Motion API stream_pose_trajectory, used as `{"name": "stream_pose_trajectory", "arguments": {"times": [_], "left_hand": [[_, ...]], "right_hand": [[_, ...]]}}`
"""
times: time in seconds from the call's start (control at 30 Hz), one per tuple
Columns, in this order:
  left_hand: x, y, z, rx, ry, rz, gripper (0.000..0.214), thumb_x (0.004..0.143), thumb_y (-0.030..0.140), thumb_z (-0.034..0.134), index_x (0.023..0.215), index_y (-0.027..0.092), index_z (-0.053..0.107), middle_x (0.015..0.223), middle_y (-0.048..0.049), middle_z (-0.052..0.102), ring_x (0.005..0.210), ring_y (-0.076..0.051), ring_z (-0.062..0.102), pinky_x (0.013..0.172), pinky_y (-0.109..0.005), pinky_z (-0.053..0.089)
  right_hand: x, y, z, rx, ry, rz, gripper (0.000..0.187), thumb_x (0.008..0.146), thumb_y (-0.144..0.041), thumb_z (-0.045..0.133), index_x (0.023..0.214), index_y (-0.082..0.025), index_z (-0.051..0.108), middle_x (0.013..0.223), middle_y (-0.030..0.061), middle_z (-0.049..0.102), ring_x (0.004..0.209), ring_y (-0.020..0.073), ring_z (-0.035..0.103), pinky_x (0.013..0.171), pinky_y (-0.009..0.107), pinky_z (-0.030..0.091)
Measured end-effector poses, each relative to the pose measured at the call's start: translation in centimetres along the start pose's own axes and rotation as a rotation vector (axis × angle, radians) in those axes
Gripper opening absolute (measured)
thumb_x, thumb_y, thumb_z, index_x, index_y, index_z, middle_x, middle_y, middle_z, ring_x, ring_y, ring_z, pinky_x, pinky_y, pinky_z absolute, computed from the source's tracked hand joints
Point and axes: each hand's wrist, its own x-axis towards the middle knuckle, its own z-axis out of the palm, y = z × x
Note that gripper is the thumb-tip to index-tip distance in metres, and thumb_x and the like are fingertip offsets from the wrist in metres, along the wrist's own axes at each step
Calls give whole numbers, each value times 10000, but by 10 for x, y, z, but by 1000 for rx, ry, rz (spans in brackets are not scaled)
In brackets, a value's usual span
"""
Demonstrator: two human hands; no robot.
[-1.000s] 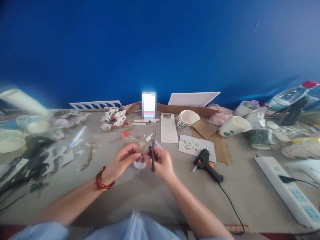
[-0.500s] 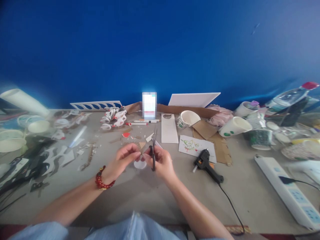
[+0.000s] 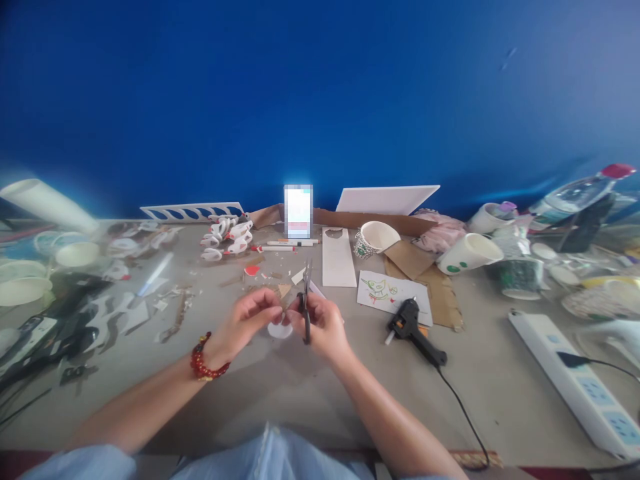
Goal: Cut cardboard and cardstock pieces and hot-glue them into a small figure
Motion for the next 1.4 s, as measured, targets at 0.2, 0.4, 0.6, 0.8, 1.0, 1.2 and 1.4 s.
{"name": "stream_pose_trajectory", "arguments": {"times": [0.2,0.4,0.6,0.8,1.0,1.2,1.4], "left_hand": [[0,2,1,-8,1,2,263,810,396,674,758,157,575,712,-16,630,688,-142,602,652,-248,464],[-1,0,2,-26,-2,12,207,826,349,655,800,162,571,747,-11,622,722,-140,600,680,-247,466],[4,2,-13,95,83,59,151,822,315,647,829,171,602,812,-12,614,753,-134,569,708,-244,467],[2,13,-25,85,112,67,170,797,320,666,851,171,603,761,4,597,710,-128,565,706,-258,465],[-8,12,-32,80,99,95,146,810,293,649,873,167,611,765,3,607,697,-124,570,704,-262,456],[-24,4,-53,176,142,73,150,833,317,607,868,173,630,750,-3,615,726,-148,593,719,-274,471],[-35,-18,-72,366,141,32,149,822,332,601,849,191,642,759,-1,641,705,-150,597,672,-253,474]], "right_hand": [[0,4,0,17,11,-24,44,716,-190,649,751,-174,627,617,-20,635,537,119,538,534,214,424],[1,9,-1,-50,0,-45,49,733,-191,601,767,-173,630,654,0,653,580,140,579,542,221,435],[6,12,-8,-328,37,-36,110,717,-166,582,795,-177,658,639,-7,644,502,109,503,474,195,374],[15,16,-15,-436,67,38,144,741,-330,655,769,-189,648,638,8,654,551,163,574,497,225,415],[18,6,-21,-754,42,42,209,752,-409,633,821,-214,664,635,9,641,556,179,563,500,235,394],[0,-9,-30,-1055,-53,105,250,785,-482,596,861,-248,642,610,-6,636,562,194,590,500,240,356],[-47,-3,-51,-1322,-134,209,256,814,-501,572,870,-265,653,765,33,737,662,240,683,503,257,381]]}}
